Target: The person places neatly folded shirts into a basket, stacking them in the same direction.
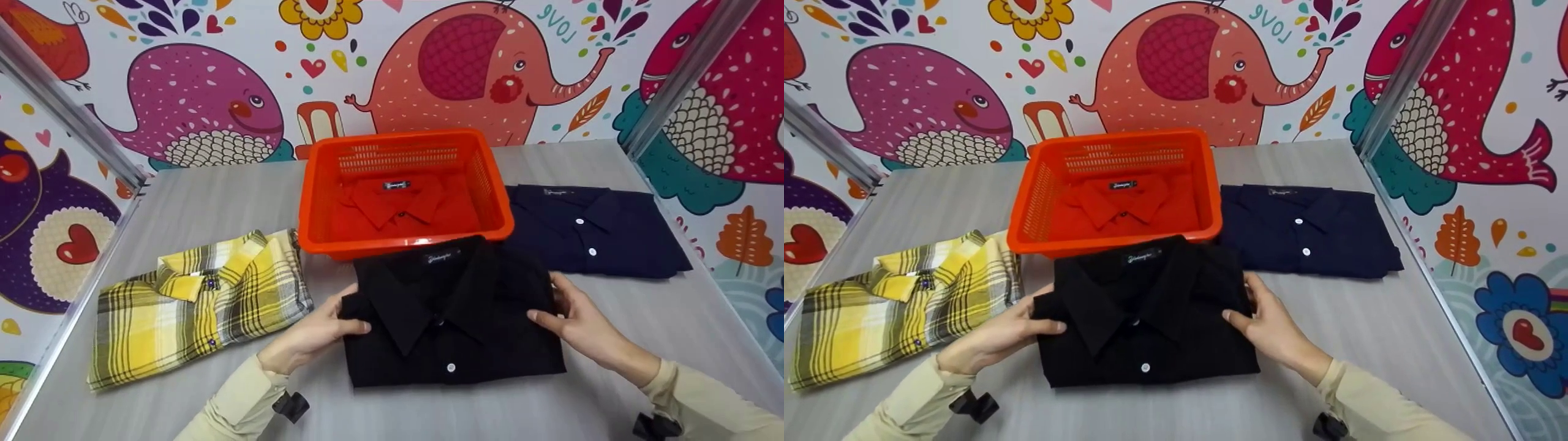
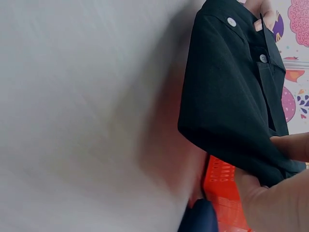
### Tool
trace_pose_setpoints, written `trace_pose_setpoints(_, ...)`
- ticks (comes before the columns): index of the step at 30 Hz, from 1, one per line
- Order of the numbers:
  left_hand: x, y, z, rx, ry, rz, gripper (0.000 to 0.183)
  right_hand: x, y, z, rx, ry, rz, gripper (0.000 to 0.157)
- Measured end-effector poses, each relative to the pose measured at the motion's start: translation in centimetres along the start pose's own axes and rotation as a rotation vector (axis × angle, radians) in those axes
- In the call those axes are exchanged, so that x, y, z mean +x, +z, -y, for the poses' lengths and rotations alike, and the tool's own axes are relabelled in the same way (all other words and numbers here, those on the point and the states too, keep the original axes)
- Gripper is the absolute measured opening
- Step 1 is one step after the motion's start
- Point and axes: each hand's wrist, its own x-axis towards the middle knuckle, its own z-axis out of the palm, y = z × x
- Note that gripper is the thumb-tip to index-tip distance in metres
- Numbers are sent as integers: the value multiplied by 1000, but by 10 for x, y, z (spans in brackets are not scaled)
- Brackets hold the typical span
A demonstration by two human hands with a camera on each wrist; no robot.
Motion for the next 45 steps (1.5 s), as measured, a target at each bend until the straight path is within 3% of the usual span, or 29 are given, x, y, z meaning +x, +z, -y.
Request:
trace_pose_setpoints(10,-4,-11,-12,24,73,-20,77,17,5,12,-20,-79,-92,42)
trace_pose_setpoints(16,8,-15,-14,21,121,-65,73,31,6,11,-46,-150,-159,43)
trace_pose_setpoints(20,17,-21,-15,-3,166,-125,59,44,9,10,-44,-145,-203,41)
trace_pose_setpoints(27,25,-27,-23,207,305,-221,48,64,10,8,4,-142,-271,39)
trace_pose_setpoints(30,28,-27,-28,206,335,-249,38,71,10,9,34,-132,-303,38)
trace_pose_setpoints(37,32,-32,-35,220,362,-291,25,89,6,9,104,-133,-319,36)
trace_pose_setpoints(45,48,-39,-41,199,501,-340,25,104,-5,16,164,-137,-298,35)
